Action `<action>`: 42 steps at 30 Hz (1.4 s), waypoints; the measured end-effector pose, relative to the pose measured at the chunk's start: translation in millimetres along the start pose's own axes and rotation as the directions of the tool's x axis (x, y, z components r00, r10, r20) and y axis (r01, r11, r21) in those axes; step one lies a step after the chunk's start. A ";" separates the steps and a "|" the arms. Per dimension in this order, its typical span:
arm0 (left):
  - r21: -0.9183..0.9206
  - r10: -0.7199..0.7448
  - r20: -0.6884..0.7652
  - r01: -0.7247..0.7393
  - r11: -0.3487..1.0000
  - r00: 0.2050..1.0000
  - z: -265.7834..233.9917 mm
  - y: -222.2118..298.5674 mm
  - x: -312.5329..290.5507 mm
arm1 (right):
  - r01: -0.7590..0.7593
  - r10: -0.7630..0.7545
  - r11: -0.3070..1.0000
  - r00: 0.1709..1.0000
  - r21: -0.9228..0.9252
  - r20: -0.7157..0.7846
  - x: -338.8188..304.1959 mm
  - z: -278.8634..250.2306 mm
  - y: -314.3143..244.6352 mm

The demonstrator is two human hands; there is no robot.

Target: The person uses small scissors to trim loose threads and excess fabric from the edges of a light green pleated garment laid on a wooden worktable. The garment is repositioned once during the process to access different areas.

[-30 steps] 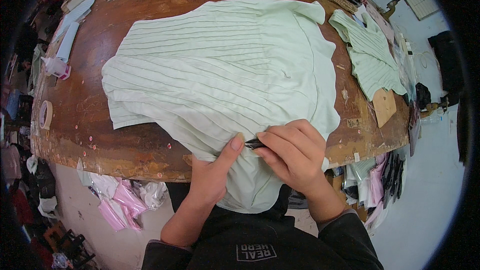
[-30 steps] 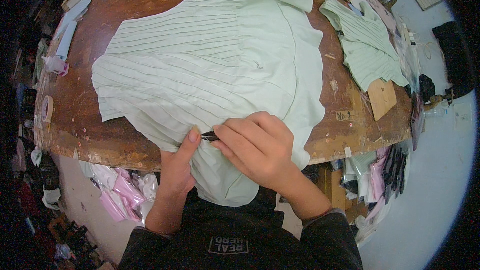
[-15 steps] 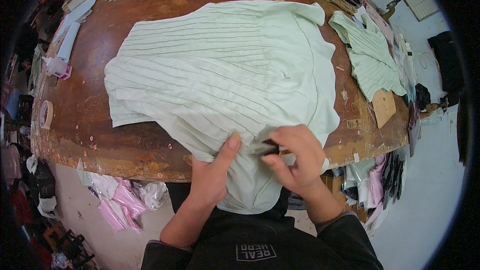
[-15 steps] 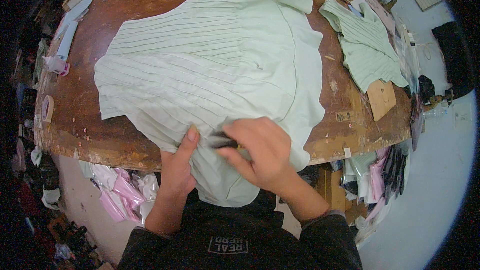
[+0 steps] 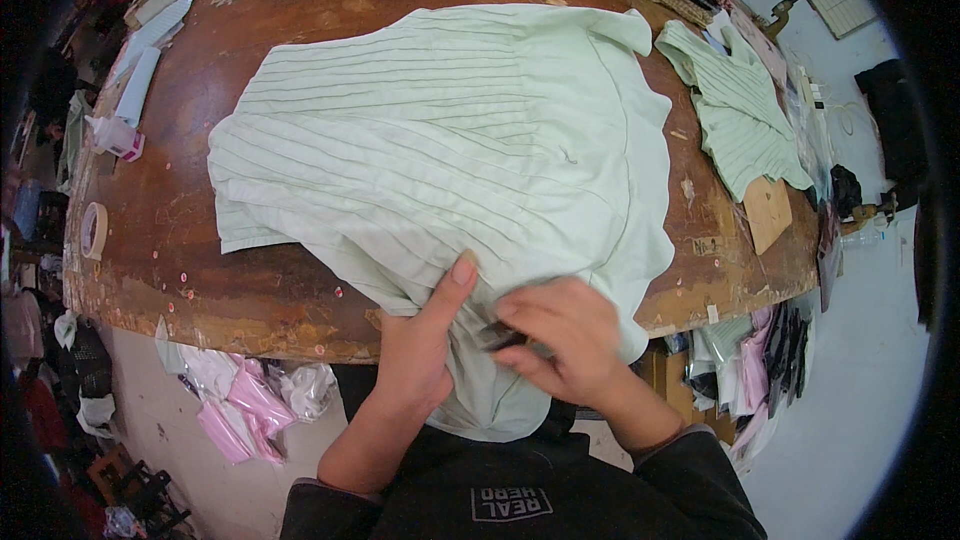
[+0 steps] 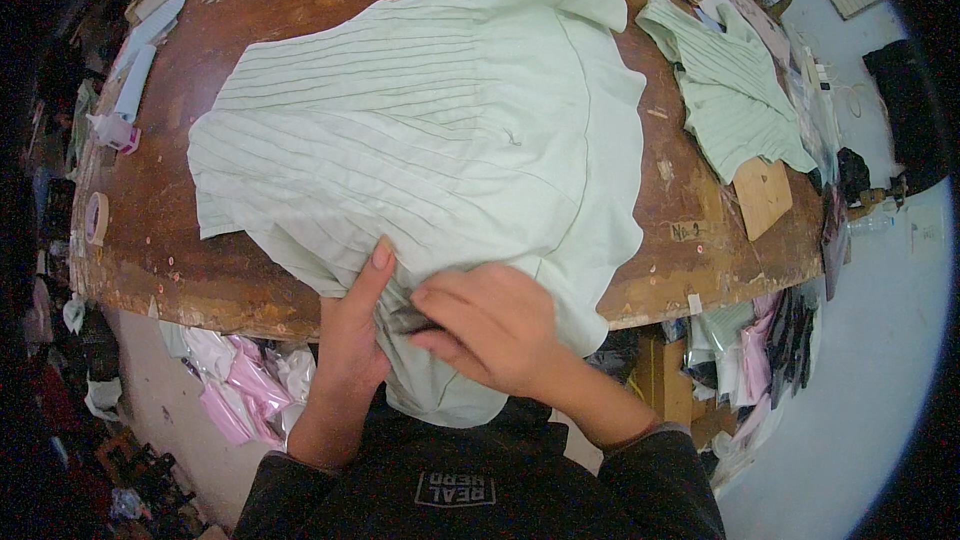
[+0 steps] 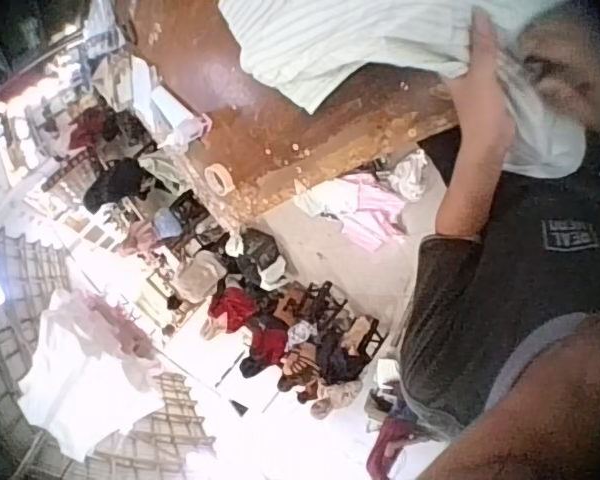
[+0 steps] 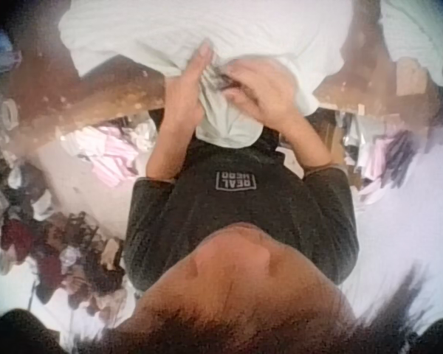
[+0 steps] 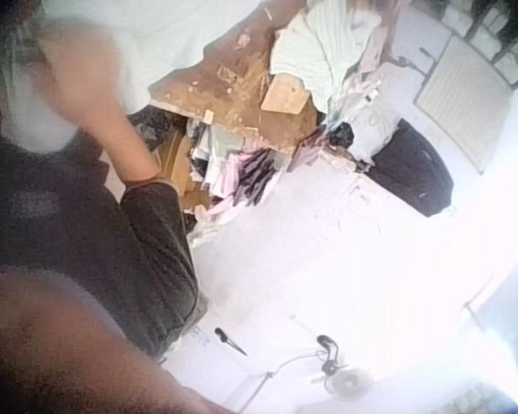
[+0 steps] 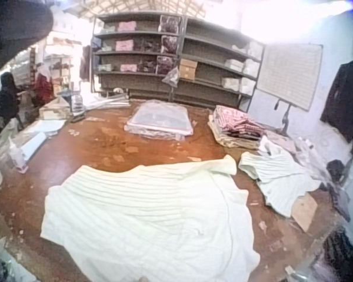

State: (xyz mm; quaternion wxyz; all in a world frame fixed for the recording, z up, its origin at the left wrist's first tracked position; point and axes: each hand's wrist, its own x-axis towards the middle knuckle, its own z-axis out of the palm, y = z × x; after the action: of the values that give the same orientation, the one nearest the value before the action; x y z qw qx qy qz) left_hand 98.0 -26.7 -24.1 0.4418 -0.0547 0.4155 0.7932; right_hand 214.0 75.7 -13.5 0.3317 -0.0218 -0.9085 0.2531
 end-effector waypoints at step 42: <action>0.040 0.023 0.060 -0.025 0.999 0.998 -6.7 -3.5 -0.6 | 0.012 -0.031 0.978 0.996 -0.207 -0.088 19.0 -3.4 14.3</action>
State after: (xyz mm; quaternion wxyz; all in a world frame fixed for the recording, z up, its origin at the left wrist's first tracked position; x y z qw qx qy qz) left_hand 99.1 -30.9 -30.4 0.4453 -0.0169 0.4190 0.7911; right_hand 199.4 93.7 -6.8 0.3712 -0.0577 -0.9141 0.1529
